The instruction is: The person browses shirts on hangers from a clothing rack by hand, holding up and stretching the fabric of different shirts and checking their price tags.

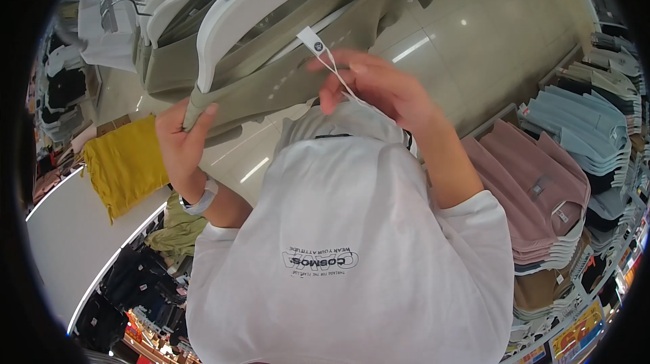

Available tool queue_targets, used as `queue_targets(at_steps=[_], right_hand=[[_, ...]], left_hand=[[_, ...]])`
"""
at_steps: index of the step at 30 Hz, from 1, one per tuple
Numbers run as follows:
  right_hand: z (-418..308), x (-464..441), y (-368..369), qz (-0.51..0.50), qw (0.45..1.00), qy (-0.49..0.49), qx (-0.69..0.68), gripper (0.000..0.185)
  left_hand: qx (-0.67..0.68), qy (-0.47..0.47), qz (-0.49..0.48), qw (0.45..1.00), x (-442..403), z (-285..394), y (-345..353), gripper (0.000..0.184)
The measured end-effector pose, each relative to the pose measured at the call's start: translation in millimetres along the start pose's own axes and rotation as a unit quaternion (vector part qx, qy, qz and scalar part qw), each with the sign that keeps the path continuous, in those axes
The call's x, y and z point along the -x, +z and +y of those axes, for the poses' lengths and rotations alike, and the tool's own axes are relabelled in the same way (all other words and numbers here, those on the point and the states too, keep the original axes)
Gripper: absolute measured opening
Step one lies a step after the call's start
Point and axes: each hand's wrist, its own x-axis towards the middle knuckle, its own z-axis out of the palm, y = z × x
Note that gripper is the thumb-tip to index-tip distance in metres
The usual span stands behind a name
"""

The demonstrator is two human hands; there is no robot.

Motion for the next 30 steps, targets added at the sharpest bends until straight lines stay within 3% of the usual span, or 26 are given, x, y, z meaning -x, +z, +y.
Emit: queue_targets(at_steps=[2, 4, 8, 10, 13, 16, 23, 25, 29, 30], right_hand=[[-5, -6, 3, 0.024, 0.999, 0.005, 0.024, 0.07], [-8, -10, 8, 0.049, 0.998, -0.035, 0.03, 0.054], [-15, -18, 15, 0.109, 0.994, -0.015, -0.025, 0.037], [-16, -18, 20, 0.167, 0.982, -0.008, 0.085, 0.037], [-13, -10, 20, 0.17, 0.983, -0.002, 0.07, 0.037], [-12, -4, 24, 0.158, 0.981, -0.029, 0.107, 0.036], [-9, -7, 21, 0.169, 0.977, -0.065, 0.11, 0.037], [-7, -8, 16, 0.185, 0.978, -0.047, 0.082, 0.037], [-18, -11, 19, 0.2, 0.968, 0.028, 0.148, 0.038], [-22, -15, 25, 0.252, 0.958, 0.038, 0.131, 0.04]], left_hand=[[-0.012, 0.022, -0.002, 1.0, -2, 0, 0, 0.026], [0.019, 0.033, 0.01, 0.999, -4, 10, 5, 0.022], [-0.004, 0.034, -0.021, 0.999, -3, 3, 5, 0.02], [0.067, -0.088, -0.005, 0.994, -2, 10, 8, 0.021], [0.153, -0.137, 0.049, 0.977, 0, 0, 17, 0.025], [0.19, -0.162, 0.043, 0.967, 3, -7, 20, 0.025], [0.134, -0.127, -0.013, 0.983, 4, 6, 13, 0.022], [0.155, -0.034, -0.083, 0.984, 3, 11, 12, 0.023], [0.161, -0.024, -0.096, 0.982, 5, 12, 17, 0.026], [0.142, -0.022, -0.101, 0.984, 4, 10, 19, 0.027]])
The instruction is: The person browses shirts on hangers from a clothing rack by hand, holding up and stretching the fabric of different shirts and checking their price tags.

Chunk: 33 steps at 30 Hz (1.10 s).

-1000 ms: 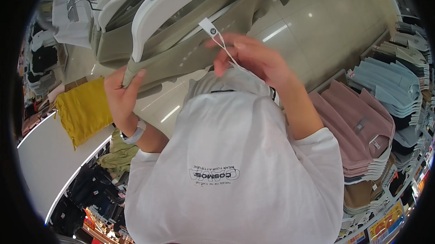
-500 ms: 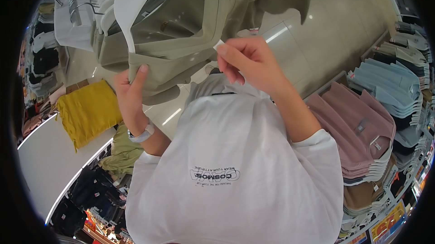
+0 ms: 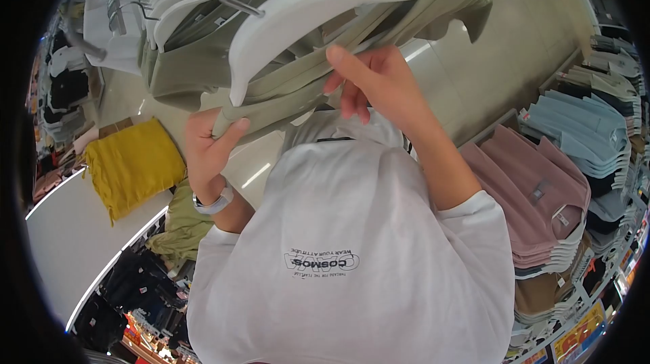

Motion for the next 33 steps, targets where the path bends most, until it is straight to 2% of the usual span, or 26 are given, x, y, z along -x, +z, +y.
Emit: queue_targets(at_steps=[1, 5, 7, 8, 10, 11, 14, 16, 19, 23, 25, 29, 31, 32, 33], right_hand=[[-3, 0, 3, 0.052, 0.998, 0.02, -0.015, 0.042], [0, -3, -5, 0.038, 0.998, 0.041, -0.023, 0.042], [3, -2, -6, 0.016, 1.0, 0.005, -0.011, 0.043], [6, -1, -6, 0.015, 1.0, 0.004, -0.011, 0.043], [10, 5, -6, 0.005, 1.0, -0.02, 0.008, 0.039], [12, 8, -6, 0.005, 1.0, -0.02, 0.009, 0.039], [14, 15, -12, -0.048, 0.996, -0.069, -0.028, 0.035], [14, 16, -19, -0.122, 0.989, -0.086, -0.013, 0.031], [15, 17, -15, -0.132, 0.983, -0.125, -0.029, 0.031], [14, 16, -9, -0.065, 0.996, -0.061, 0.004, 0.032], [14, 20, -1, -0.015, 0.997, -0.08, -0.007, 0.033], [17, 15, -15, 0.01, 0.997, -0.074, -0.026, 0.036], [8, 12, -26, -0.011, 0.999, 0.013, -0.032, 0.032], [13, 10, -31, -0.011, 0.999, 0.013, -0.032, 0.032], [22, 8, -36, 0.004, 0.995, -0.04, 0.096, 0.027]], left_hand=[[-0.018, 0.0, -0.006, 1.0, -1, -2, 1, 0.029], [-0.011, 0.02, -0.029, 0.999, -2, -3, 7, 0.03], [-0.002, -0.038, 0.015, 0.999, -1, -4, 11, 0.031], [-0.002, -0.038, 0.016, 0.999, -2, -6, 12, 0.031], [0.045, -0.111, 0.051, 0.992, -4, -11, 13, 0.033], [0.045, -0.111, 0.051, 0.992, -3, -15, 14, 0.033], [0.09, -0.081, 0.051, 0.991, -2, -18, 15, 0.035], [0.153, -0.097, 0.095, 0.979, -3, -12, 20, 0.034], [0.133, -0.104, 0.086, 0.982, -3, -22, 18, 0.033], [0.125, -0.104, 0.119, 0.98, -5, -14, 26, 0.033], [0.032, -0.053, 0.045, 0.997, -3, -14, 21, 0.034], [0.0, -0.023, 0.019, 1.0, -2, -13, 19, 0.034], [-0.033, -0.039, 0.056, 0.997, -3, -12, 19, 0.033], [-0.033, -0.039, 0.056, 0.997, -4, -11, 20, 0.033], [-0.037, -0.048, 0.073, 0.995, -5, -11, 21, 0.033]])
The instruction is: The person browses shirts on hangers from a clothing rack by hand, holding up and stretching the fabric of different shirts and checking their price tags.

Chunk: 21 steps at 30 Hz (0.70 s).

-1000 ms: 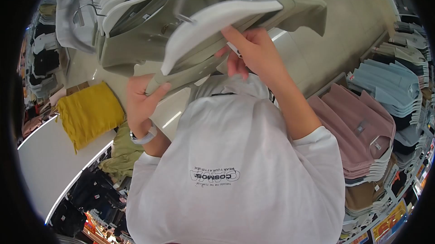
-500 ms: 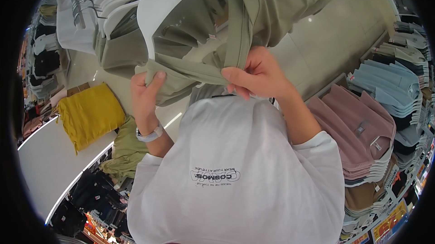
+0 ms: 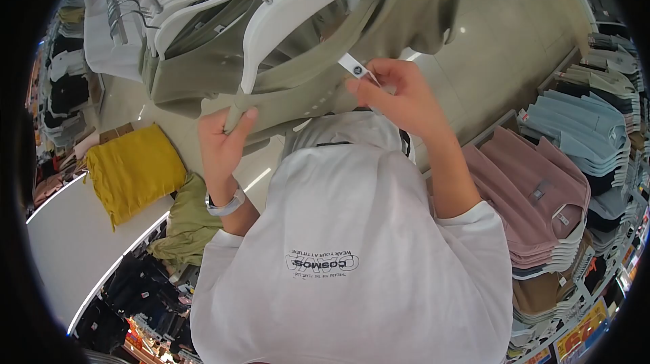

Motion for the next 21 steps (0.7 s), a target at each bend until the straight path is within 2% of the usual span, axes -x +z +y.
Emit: queue_targets(at_steps=[1, 2, 4, 5, 7, 8, 10, 11, 13, 14, 16, 19, 21], right_hand=[[5, 0, -2, 0.014, 0.99, -0.052, 0.128, 0.024], [6, 1, -5, 0.014, 0.99, -0.052, 0.128, 0.024], [7, 2, -8, -0.037, 0.957, -0.197, 0.211, 0.009], [7, 2, -10, -0.037, 0.957, -0.198, 0.21, 0.009], [5, 1, -14, -0.143, 0.913, -0.257, 0.281, 0.011], [6, 0, -14, -0.141, 0.914, -0.256, 0.281, 0.011], [11, -2, -15, -0.207, 0.926, -0.106, 0.298, 0.014], [12, -2, -14, -0.207, 0.926, -0.107, 0.298, 0.014], [15, -4, -9, -0.161, 0.966, -0.07, 0.191, 0.021], [14, -4, -7, -0.164, 0.965, -0.071, 0.191, 0.021], [12, -1, -5, -0.094, 0.972, -0.115, 0.181, 0.021], [5, 2, -7, -0.047, 0.98, -0.136, 0.135, 0.021], [-2, 2, -7, -0.043, 0.982, -0.133, 0.125, 0.021]], left_hand=[[-0.005, -0.009, 0.018, 1.0, 0, 1, 0, 0.033], [-0.005, -0.009, 0.018, 1.0, 0, 1, 0, 0.033], [-0.011, -0.003, 0.015, 1.0, 1, 0, -1, 0.032], [-0.012, -0.004, 0.015, 1.0, 1, 1, -1, 0.032], [0.006, -0.021, 0.017, 1.0, -1, 2, -2, 0.031], [0.005, -0.021, 0.014, 1.0, -1, -1, -3, 0.031], [-0.01, -0.009, 0.028, 1.0, -1, -5, -3, 0.029], [-0.011, -0.008, 0.028, 1.0, -1, -3, -3, 0.029], [0.01, 0.008, 0.033, 0.999, -1, 2, -4, 0.029], [0.009, 0.006, 0.036, 0.999, -1, 4, -4, 0.029], [0.012, 0.006, 0.033, 0.999, -1, 5, -4, 0.028], [-0.006, -0.006, 0.029, 1.0, -1, 2, -7, 0.028], [-0.014, -0.002, 0.028, 1.0, -2, 1, -8, 0.027]])
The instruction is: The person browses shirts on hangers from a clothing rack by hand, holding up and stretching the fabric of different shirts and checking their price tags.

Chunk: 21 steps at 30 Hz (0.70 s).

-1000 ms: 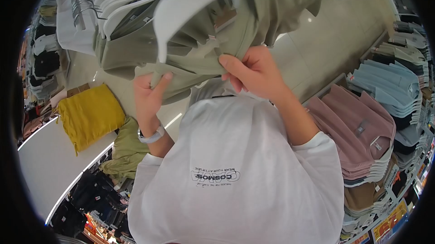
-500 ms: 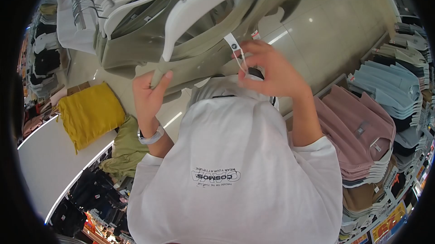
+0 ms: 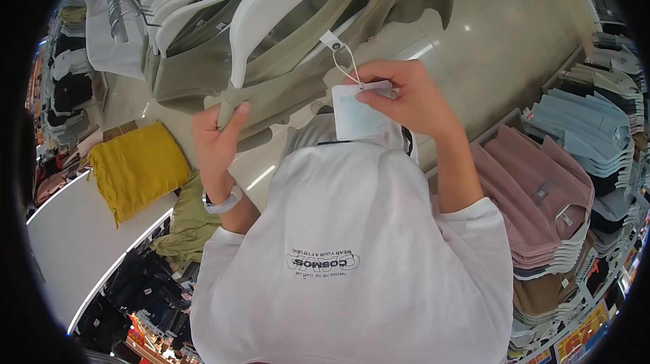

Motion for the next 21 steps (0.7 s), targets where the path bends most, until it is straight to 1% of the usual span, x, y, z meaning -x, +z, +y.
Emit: queue_targets(at_steps=[2, 4, 7, 8, 10, 11, 13, 14, 16, 17, 19, 20, 21], right_hand=[[-4, 0, 0, 0.004, 1.0, 0.002, -0.009, 0.021], [-6, 0, 2, 0.013, 0.998, -0.004, -0.056, 0.02], [-5, 0, 2, -0.001, 0.996, -0.023, -0.09, 0.022], [-6, 0, 0, -0.001, 0.996, -0.023, -0.091, 0.022], [-9, -2, -5, -0.063, 0.997, 0.038, -0.034, 0.026], [-6, -3, -5, -0.063, 0.997, 0.037, -0.034, 0.026], [2, -2, -4, -0.108, 0.992, 0.064, 0.0, 0.028], [6, -1, -3, -0.11, 0.992, 0.063, 0.0, 0.028], [13, 0, -2, -0.113, 0.993, 0.024, -0.027, 0.037], [14, 0, -5, -0.114, 0.993, 0.024, -0.027, 0.037], [11, -2, -14, -0.217, 0.962, -0.003, -0.168, 0.044], [8, -3, -17, -0.216, 0.962, -0.002, -0.168, 0.044], [3, -4, -21, -0.258, 0.923, 0.019, -0.285, 0.044]], left_hand=[[-0.009, 0.004, 0.0, 1.0, 1, 2, 0, 0.027], [-0.008, 0.002, -0.015, 1.0, 2, 7, -1, 0.029], [-0.015, 0.002, -0.017, 1.0, 3, 8, 0, 0.029], [-0.015, 0.001, -0.016, 1.0, 4, 7, 0, 0.029], [-0.024, -0.003, -0.018, 1.0, 4, 6, 0, 0.029], [-0.024, -0.002, -0.017, 1.0, 4, 5, 0, 0.029], [-0.014, -0.012, -0.007, 1.0, 4, 3, 0, 0.029], [-0.014, -0.013, -0.006, 1.0, 5, 3, 0, 0.029], [0.012, 0.001, 0.008, 1.0, 5, 1, 0, 0.031], [0.012, 0.0, 0.008, 1.0, 5, 1, 0, 0.031], [0.001, -0.002, 0.0, 1.0, 5, 1, -1, 0.03], [0.001, -0.002, -0.002, 1.0, 4, 1, -1, 0.03], [0.002, -0.003, -0.004, 1.0, 4, 2, 0, 0.03]])
